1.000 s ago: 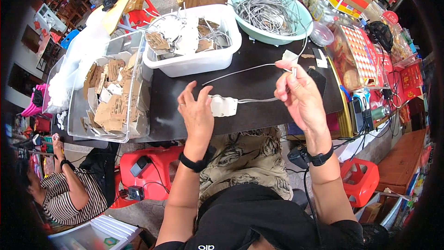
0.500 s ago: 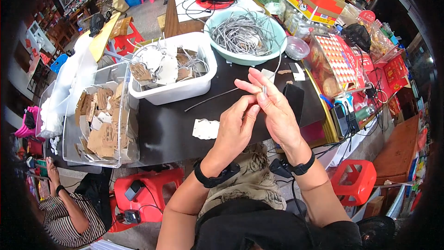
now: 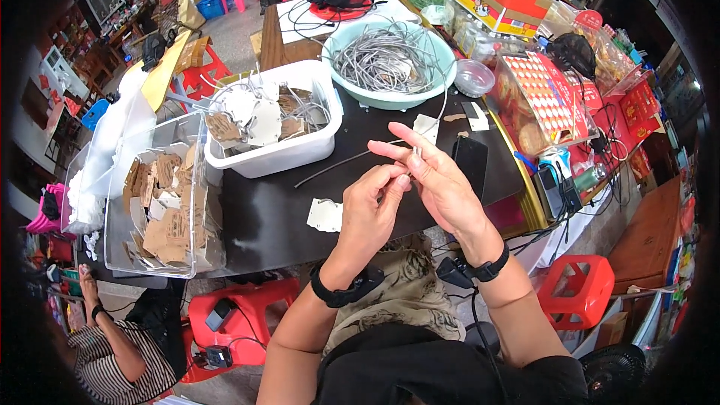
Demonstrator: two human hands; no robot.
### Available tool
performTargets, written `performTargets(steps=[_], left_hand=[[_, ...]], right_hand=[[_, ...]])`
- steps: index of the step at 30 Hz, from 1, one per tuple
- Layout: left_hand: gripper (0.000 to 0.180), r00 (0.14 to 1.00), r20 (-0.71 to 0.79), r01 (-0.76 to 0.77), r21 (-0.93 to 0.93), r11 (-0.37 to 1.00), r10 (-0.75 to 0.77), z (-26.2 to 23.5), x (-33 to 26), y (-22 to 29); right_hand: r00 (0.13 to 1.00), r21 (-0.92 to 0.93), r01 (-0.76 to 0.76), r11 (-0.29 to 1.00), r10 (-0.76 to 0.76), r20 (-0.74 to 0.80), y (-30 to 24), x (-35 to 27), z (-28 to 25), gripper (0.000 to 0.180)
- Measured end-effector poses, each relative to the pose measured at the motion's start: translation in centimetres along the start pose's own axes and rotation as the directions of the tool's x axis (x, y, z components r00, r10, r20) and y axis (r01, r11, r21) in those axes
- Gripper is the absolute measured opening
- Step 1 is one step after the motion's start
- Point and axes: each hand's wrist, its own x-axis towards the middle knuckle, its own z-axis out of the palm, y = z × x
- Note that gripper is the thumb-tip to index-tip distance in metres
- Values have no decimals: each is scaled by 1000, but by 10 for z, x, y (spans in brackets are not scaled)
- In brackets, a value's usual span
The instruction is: Tying strings to paper tags for products.
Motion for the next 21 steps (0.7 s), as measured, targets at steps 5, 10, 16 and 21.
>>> performTargets(steps=[5,10,16,21], left_hand=[[15,999,-42,-3,-52,999,0,-2,-2,2],[17,999,2,41,1,999,-41,-9,-3,3],[12,978,196,27,208,978,-69,-39,-9,-10],[14,959,266,-169,255,952,99,-66,-22,-22]], right_hand=[[1000,-23,-4,1000,4,-2,6,-3,-3,49],[1000,-54,-5,999,5,7,5,-2,-1,40],[970,-31,216,976,-218,-105,-15,3,-10,36],[934,142,331,933,-302,-192,-43,1,-37,32]])
